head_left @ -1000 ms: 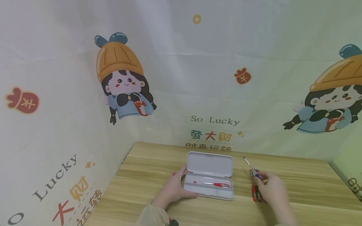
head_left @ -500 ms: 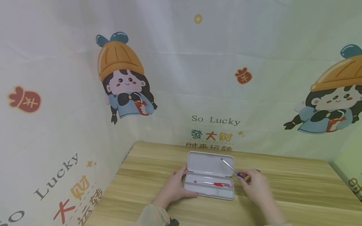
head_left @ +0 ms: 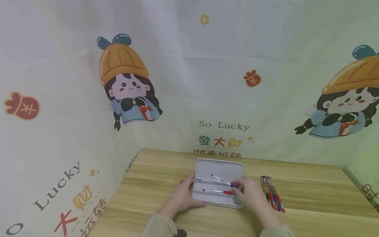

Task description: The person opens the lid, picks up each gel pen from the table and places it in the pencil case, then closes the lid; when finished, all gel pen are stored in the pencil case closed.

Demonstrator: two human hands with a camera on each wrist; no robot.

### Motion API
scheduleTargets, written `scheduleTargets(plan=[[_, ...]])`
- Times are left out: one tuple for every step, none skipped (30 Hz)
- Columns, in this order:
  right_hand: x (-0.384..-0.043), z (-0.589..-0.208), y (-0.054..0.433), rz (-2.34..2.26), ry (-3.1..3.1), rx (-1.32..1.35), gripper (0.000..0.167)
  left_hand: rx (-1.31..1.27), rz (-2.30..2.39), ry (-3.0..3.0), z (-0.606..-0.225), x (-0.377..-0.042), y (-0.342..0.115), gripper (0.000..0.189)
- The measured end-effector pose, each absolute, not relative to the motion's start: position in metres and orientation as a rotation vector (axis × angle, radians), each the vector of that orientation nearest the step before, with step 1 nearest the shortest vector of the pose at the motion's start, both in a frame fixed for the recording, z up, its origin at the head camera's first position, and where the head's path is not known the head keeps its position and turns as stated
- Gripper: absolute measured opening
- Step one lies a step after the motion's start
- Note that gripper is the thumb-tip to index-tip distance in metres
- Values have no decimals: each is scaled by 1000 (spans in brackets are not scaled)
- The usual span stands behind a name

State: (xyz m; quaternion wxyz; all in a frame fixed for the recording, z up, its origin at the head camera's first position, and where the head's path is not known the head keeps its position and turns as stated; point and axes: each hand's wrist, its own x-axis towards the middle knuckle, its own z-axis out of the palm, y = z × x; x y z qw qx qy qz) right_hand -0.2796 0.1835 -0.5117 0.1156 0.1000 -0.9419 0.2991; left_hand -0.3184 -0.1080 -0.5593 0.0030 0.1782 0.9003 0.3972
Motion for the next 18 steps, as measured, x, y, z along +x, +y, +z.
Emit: scheduleTargets(plan=[[-281, -512, 181, 879, -2758, 306, 11, 557, 1244, 2824, -559, -318, -108, 135], [-282, -513, 179, 872, -2759, 316, 11, 555, 1243, 2823, -559, -318, -108, 135], [-283, -514, 177, 865, -2759, 328, 11, 553, 1239, 2825, -559, -318, -108, 135], [-284, -515, 175, 855, -2766, 335, 10, 549, 1236, 2826, -558, -318, -108, 135], [-286, -516, 173, 844, -2770, 344, 10, 546, 1233, 2826, -558, -318, -108, 136], [-287, -516, 171, 834, -2775, 355, 9, 539, 1233, 2825, -558, -317, -108, 135], [-287, -516, 169, 822, -2779, 368, 9, 531, 1235, 2822, -558, -317, -109, 135], [-288, -516, 167, 815, -2785, 377, 9, 526, 1234, 2821, -558, -317, -109, 135], [-288, -516, 165, 814, -2791, 387, 9, 521, 1235, 2820, -558, -317, -109, 135], [-289, -516, 164, 811, -2796, 395, 9, 518, 1235, 2819, -558, -317, -109, 135], [-289, -515, 163, 811, -2797, 405, 9, 516, 1234, 2819, -558, -316, -109, 135], [-289, -515, 162, 809, -2799, 410, 10, 516, 1235, 2818, -558, -316, -109, 135], [-290, -516, 162, 808, -2802, 413, 10, 518, 1234, 2818, -558, -316, -109, 135], [-290, -516, 161, 810, -2803, 415, 10, 523, 1232, 2818, -558, -316, -109, 135], [-290, -516, 161, 808, -2806, 421, 10, 525, 1234, 2818, -558, -316, -109, 135], [-291, -517, 160, 806, -2809, 423, 10, 528, 1233, 2818, -557, -317, -109, 135], [-292, -518, 160, 804, -2813, 425, 10, 532, 1233, 2818, -557, -317, -109, 135], [-292, -519, 160, 802, -2815, 428, 10, 535, 1231, 2819, -557, -317, -109, 135]])
